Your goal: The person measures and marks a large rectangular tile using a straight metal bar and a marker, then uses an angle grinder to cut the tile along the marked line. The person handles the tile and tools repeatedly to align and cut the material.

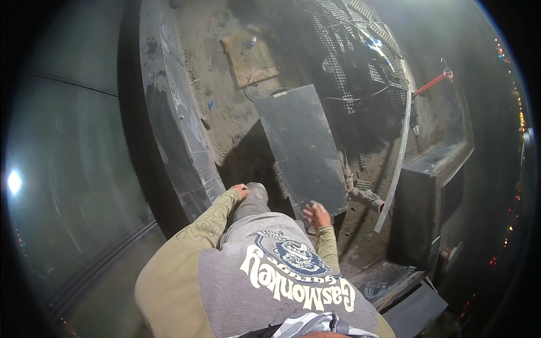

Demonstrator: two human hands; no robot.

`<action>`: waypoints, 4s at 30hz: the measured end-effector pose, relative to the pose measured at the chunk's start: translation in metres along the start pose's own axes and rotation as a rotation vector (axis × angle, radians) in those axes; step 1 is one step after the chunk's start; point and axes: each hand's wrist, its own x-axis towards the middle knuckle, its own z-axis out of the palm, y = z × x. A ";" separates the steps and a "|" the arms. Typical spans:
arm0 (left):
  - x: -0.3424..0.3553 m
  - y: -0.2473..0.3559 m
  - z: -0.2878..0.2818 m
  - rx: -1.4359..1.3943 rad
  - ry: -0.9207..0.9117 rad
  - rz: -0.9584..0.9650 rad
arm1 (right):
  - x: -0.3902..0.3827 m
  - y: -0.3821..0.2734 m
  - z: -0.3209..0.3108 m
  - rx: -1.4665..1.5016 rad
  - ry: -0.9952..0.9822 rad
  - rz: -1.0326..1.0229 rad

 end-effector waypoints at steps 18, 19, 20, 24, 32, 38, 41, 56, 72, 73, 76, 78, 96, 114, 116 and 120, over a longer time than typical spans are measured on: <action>-0.008 -0.055 -0.140 -0.677 0.161 -0.205 | 0.090 0.046 -0.039 -0.008 0.311 0.216; -0.004 -0.038 -0.140 -0.694 0.155 -0.187 | 0.095 0.038 -0.044 0.013 0.342 0.215; 0.001 -0.041 -0.154 -0.712 0.177 -0.123 | 0.109 0.024 -0.031 0.017 0.324 0.188; 0.011 -0.048 -0.216 -0.750 0.288 -0.120 | 0.160 -0.041 0.035 -0.005 0.266 0.145; 0.123 -0.036 -0.396 -1.040 0.334 -0.095 | 0.296 -0.140 0.130 -0.364 0.215 0.126; 0.270 -0.009 -0.605 -0.860 0.271 -0.191 | 0.374 -0.260 0.307 -0.257 0.237 0.255; 0.315 0.050 -0.667 -0.811 0.225 -0.137 | 0.377 -0.338 0.382 -0.329 0.186 0.180; 0.490 0.230 -0.771 -0.571 0.388 0.067 | 0.609 -0.489 0.423 -0.494 0.186 0.078; 1.002 0.338 -0.765 0.253 0.508 -0.071 | 1.106 -0.672 0.476 -1.231 0.468 -0.537; 1.006 0.348 -0.763 0.284 0.516 -0.147 | 1.122 -0.671 0.479 -1.262 0.428 -0.436; 1.019 0.377 -0.745 0.360 0.524 -0.273 | 1.162 -0.658 0.468 -1.429 0.451 -0.207; 1.030 0.405 -0.731 0.423 0.540 -0.242 | 1.181 -0.644 0.438 -1.596 0.640 -0.149; 0.705 0.436 -0.746 -0.021 -0.289 0.215 | 0.743 -0.679 0.493 0.120 0.122 -0.006; 0.331 0.618 -0.733 0.688 -0.361 1.854 | 0.282 -0.641 0.487 0.626 0.258 -0.486; 0.283 0.638 -0.715 0.684 -0.453 1.972 | 0.249 -0.631 0.478 0.494 0.330 -0.659; 0.212 0.678 -0.676 0.625 -0.340 2.219 | 0.201 -0.605 0.472 0.586 0.447 -0.566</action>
